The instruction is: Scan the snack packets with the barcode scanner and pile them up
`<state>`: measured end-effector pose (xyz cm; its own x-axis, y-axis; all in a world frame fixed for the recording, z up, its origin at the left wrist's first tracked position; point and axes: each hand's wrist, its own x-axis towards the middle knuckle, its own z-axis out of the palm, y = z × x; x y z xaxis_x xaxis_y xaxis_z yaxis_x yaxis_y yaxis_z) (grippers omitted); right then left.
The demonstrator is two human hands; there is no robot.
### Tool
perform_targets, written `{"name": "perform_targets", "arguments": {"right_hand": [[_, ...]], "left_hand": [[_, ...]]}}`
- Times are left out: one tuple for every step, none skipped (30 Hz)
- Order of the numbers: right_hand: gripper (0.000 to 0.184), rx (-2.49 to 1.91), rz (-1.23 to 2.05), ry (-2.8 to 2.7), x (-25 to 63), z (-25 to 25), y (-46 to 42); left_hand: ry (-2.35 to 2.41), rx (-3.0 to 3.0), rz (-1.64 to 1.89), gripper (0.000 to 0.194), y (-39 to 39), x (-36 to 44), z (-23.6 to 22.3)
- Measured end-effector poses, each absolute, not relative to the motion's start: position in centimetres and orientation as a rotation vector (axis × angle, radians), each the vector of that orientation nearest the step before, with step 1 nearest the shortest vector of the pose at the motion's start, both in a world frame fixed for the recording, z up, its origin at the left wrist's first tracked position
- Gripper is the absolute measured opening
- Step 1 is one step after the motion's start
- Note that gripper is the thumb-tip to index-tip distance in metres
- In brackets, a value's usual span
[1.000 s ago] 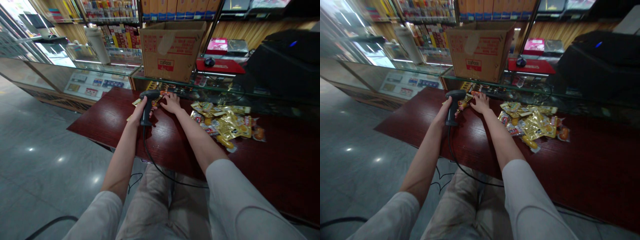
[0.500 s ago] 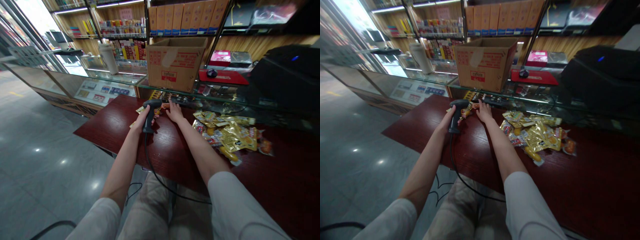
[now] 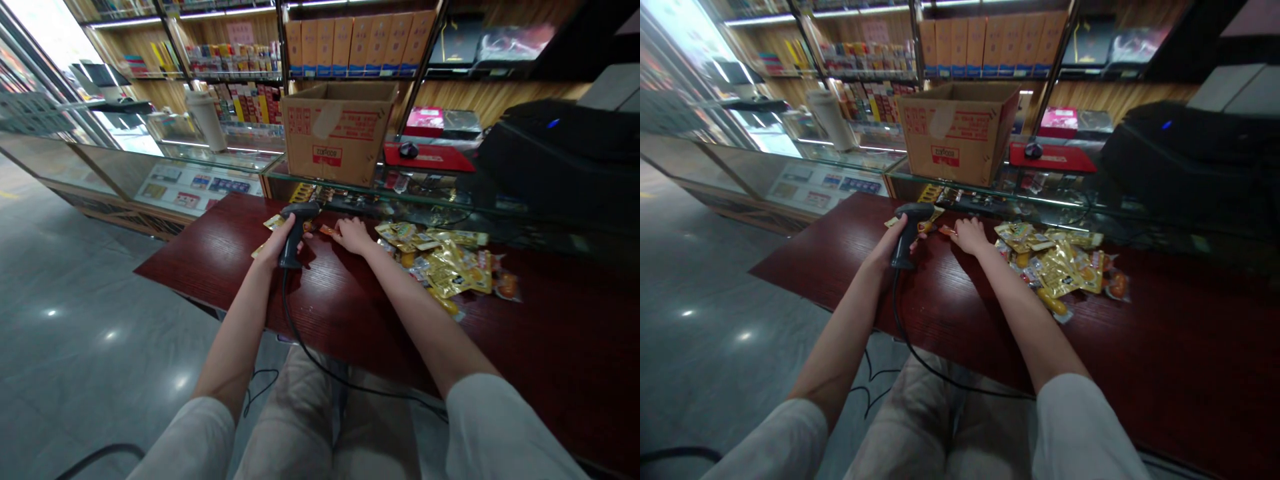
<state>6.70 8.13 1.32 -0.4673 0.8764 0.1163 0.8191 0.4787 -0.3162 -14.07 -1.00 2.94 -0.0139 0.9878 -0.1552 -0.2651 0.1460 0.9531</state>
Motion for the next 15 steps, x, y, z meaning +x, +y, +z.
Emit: {"name": "perform_targets", "arguments": {"right_hand": [[0.024, -1.449, 0.495, -2.398, 7.4, 1.4, 7.7], [0.027, -1.430, 0.699, -2.298, 8.2, 1.5, 7.3], [0.029, -1.387, 0.906, -2.170, 9.0, 1.4, 6.8], [0.030, -1.325, 1.099, -2.024, 9.7, 1.4, 6.2], [0.029, -1.246, 1.267, -1.876, 10.3, 1.3, 5.6], [0.025, -1.162, 1.406, -1.737, 10.8, 1.3, 5.1], [0.019, -1.086, 1.513, -1.613, 11.2, 1.2, 4.6], [0.014, -1.031, 1.584, -1.509, 11.4, 1.2, 4.3], [0.011, -1.001, 1.626, -1.431, 11.6, 1.2, 4.0], [0.013, -0.988, 1.646, -1.377, 11.6, 1.2, 3.8], [0.016, -0.984, 1.652, -1.344, 11.6, 1.2, 3.6], [0.018, -0.983, 1.651, -1.325, 11.6, 1.2, 3.5], [0.021, -0.980, 1.645, -1.312, 11.5, 1.2, 3.5], [0.023, -0.976, 1.633, -1.303, 11.4, 1.1, 3.5], [0.025, -0.973, 1.615, -1.294, 11.4, 1.0, 3.5]], "left_hand": [[1.094, 0.895, 1.226, 0.050, -0.9, -14.1, 2.8], [1.083, 0.903, 1.218, 0.050, -0.9, -14.0, 2.7], [1.072, 0.910, 1.209, 0.049, -0.9, -13.9, 2.7], [1.062, 0.914, 1.198, 0.049, -0.9, -13.6, 2.7], [1.053, 0.916, 1.184, 0.049, -1.1, -13.3, 2.8], [1.048, 0.916, 1.168, 0.049, -1.3, -13.0, 3.0], [1.046, 0.914, 1.148, 0.049, -1.5, -12.6, 3.2], [1.047, 0.914, 1.123, 0.049, -1.7, -12.2, 3.5], [1.049, 0.918, 1.095, 0.049, -2.0, -11.8, 3.7], [1.049, 0.928, 1.069, 0.049, -2.2, -11.4, 3.9], [1.047, 0.943, 1.045, 0.049, -2.4, -11.1, 4.1], [1.043, 0.959, 1.025, 0.049, -2.5, -10.8, 4.1], [1.040, 0.976, 1.010, 0.049, -2.6, -10.7, 4.2], [1.036, 0.991, 1.000, 0.049, -2.7, -10.6, 4.1], [1.032, 1.006, 0.986, 0.049, -2.7, -10.5, 4.0]]}}
